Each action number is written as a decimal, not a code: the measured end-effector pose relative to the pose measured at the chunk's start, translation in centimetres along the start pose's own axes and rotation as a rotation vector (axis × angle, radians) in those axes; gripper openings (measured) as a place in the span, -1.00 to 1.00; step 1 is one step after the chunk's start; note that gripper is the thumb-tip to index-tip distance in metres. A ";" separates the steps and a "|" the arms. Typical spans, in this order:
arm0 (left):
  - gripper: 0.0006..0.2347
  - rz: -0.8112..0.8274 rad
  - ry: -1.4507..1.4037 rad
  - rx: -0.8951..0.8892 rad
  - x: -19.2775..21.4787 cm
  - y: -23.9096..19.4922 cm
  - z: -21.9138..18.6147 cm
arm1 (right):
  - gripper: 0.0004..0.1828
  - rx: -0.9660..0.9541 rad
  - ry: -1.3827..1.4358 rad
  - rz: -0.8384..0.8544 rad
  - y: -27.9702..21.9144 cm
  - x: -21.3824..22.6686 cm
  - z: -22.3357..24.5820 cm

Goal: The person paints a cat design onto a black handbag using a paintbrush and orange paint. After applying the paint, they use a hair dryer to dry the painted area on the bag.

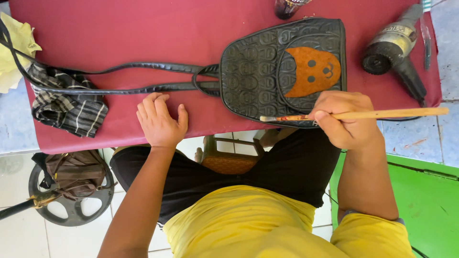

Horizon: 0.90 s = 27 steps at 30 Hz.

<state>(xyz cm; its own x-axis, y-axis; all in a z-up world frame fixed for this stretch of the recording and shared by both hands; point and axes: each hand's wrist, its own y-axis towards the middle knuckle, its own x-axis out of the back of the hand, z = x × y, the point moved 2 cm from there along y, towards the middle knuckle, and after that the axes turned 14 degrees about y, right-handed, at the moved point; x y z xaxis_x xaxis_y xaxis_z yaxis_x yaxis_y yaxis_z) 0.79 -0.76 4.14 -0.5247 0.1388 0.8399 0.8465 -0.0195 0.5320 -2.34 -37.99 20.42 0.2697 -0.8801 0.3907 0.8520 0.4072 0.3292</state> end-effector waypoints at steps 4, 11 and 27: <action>-0.71 0.002 -0.004 -0.009 -0.9 -0.4 0.5 | -0.76 0.051 0.033 -0.035 0.5 -0.9 -0.3; -0.73 -0.137 -0.005 -0.058 -2.5 -1.2 1.3 | -0.75 0.184 0.123 -0.043 2.2 -3.3 -0.9; -0.73 -0.123 -0.016 -0.045 -2.4 -1.2 1.2 | -0.73 0.148 0.054 0.061 2.2 -3.0 0.0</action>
